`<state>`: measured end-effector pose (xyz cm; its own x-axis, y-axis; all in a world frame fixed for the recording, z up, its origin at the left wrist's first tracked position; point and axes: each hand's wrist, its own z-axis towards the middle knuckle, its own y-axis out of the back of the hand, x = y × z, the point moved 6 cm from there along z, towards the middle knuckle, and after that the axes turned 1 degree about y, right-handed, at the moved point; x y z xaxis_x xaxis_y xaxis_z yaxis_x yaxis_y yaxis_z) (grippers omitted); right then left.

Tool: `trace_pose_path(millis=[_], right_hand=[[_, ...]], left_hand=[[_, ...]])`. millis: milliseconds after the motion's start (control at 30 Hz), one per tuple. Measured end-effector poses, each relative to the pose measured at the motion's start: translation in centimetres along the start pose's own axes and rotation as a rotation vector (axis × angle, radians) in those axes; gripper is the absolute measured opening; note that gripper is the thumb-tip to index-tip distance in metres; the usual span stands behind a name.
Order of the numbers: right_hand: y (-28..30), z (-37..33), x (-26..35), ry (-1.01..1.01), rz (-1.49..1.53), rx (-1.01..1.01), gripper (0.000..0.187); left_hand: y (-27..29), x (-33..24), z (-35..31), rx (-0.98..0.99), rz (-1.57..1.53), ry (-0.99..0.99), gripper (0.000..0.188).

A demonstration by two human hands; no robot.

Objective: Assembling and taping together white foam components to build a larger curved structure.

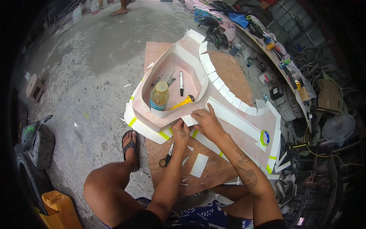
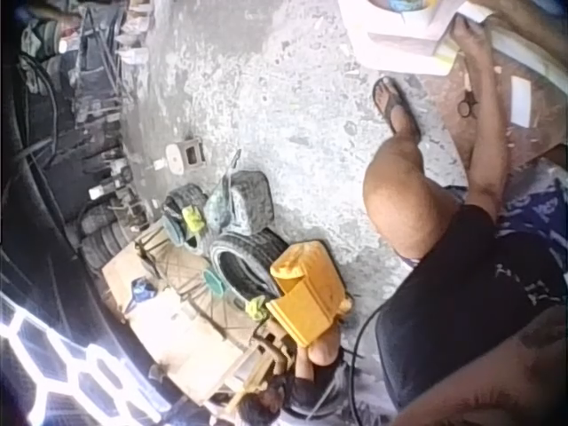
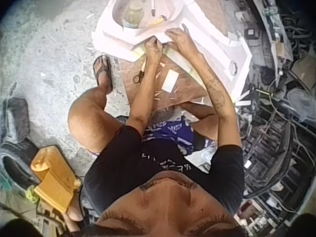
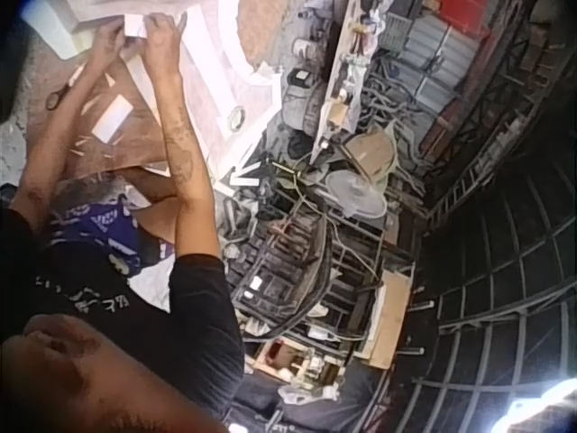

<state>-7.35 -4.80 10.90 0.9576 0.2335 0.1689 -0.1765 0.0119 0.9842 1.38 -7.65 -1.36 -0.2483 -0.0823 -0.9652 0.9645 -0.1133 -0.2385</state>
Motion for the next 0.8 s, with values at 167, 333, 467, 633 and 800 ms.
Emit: trace_pose_path(millis=[167,333,467,633,800], right_hand=[[0.4,-0.5,-0.8,-0.024,0.117,-0.035,0.047],[0.6,0.0,-0.2,-0.067,0.092,-0.077,0.041],[0.5,-0.2,-0.1,-0.043,0.084,-0.084,0.039],[0.5,0.1,0.3,-0.054,0.084,-0.116,0.04],[0.5,-0.3,-0.7,-0.067,0.146,-0.132,0.038]], left_hand=[[-0.3,0.2,0.0,0.034,-0.085,0.048,0.022],[-0.4,0.1,0.0,0.044,-0.069,0.07,0.023],[-0.4,0.1,0.0,0.047,-0.056,0.07,0.024],[0.0,0.2,0.3,0.051,0.017,0.057,0.024],[-0.7,0.1,0.0,0.068,0.022,0.038,0.021]])
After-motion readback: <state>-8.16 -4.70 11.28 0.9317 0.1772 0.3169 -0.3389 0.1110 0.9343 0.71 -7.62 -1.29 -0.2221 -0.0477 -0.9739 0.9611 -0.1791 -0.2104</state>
